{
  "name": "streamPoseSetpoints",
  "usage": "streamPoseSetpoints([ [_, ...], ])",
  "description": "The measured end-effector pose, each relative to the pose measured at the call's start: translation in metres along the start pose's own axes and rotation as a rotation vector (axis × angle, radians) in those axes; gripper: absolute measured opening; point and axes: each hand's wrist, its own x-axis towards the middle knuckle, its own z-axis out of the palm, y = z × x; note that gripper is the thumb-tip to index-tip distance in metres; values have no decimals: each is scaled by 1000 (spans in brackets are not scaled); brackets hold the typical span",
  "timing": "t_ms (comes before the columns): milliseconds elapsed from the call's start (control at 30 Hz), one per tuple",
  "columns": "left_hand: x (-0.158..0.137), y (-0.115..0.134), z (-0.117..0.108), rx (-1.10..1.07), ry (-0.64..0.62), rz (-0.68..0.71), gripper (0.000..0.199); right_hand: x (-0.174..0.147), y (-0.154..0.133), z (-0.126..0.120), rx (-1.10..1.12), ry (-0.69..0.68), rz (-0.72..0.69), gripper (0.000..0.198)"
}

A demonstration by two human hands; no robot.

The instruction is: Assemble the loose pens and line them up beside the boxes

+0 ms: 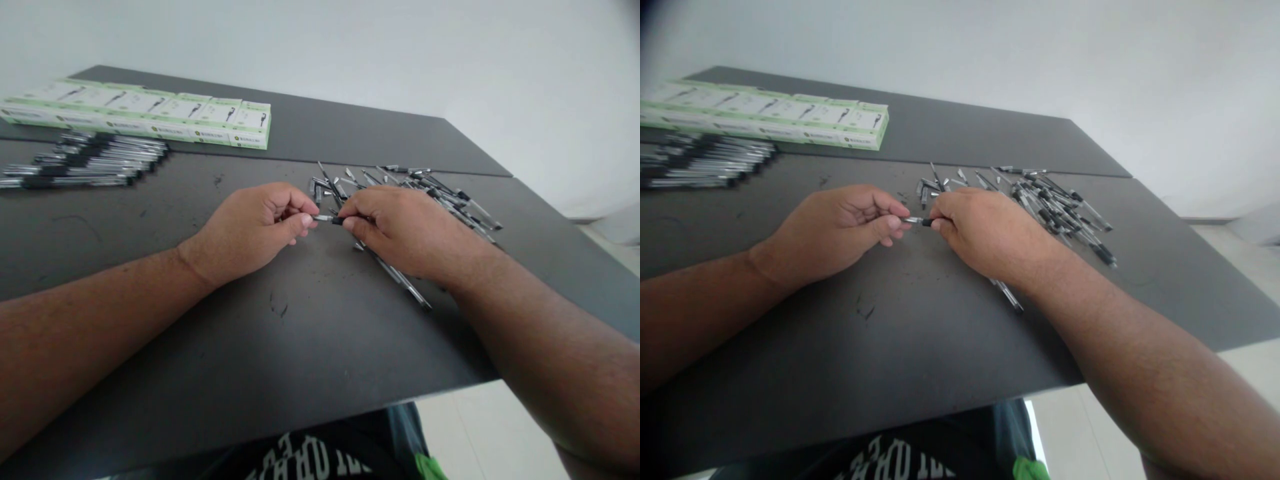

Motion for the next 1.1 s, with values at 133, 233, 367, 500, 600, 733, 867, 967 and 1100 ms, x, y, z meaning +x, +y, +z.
streamPoseSetpoints([
  [133,0,0,1,3,-11,1,23,0,-1,0,0,-6,13,27],
  [233,0,0,1,-19,-21,14,21,1,-3,0,7,-13,21,26],
  [367,-2,3,0,-31,-33,25,20,1,-5,0,17,-10,18,24],
  [500,-3,8,-2,7,-22,29,18,1,-6,-1,20,-13,21,23],
  [600,-3,10,-3,21,-27,25,18,1,-7,-2,10,-22,21,23],
  [733,-3,12,-4,23,-34,10,17,1,-8,-3,7,-34,20,23],
  [867,-2,14,-4,25,-31,14,17,2,-7,-2,21,-41,16,23],
  [967,-3,15,-3,18,-40,-6,17,1,-6,-1,32,-36,10,24],
  [1100,-4,13,-2,19,-63,-2,18,1,-5,0,43,-55,8,24],
])
